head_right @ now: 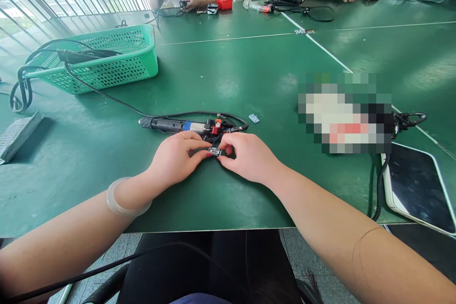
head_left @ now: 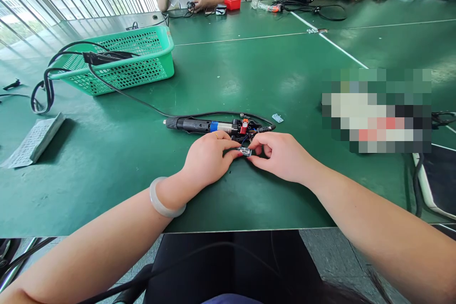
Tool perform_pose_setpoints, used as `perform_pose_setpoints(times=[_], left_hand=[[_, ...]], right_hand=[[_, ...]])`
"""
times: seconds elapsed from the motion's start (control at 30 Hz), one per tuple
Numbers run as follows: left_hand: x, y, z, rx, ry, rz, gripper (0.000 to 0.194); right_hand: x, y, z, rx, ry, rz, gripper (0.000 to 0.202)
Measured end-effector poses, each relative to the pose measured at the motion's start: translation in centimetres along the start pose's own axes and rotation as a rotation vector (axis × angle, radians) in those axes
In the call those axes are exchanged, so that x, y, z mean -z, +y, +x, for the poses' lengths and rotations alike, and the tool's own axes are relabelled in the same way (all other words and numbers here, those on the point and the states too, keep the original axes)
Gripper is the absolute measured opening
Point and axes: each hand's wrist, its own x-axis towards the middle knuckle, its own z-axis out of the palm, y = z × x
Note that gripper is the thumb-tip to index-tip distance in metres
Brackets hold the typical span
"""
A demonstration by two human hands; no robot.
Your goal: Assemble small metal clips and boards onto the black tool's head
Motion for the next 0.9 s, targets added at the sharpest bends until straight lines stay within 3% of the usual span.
perform_pose_setpoints(times=[0.3, 0.9], left_hand=[[0.27, 0.19, 0.61, 0.19, -0.097, -0.254, 0.019], [0.2, 0.44, 0.42, 0.198, -0.055, -0.236, 0.02]], right_hand=[[0.0, -0.1, 0.09, -0.008, -0.007, -0.004, 0.009], [-0.06, -0.2, 0.07, 0.002, 0.003, -0.001, 0.008]])
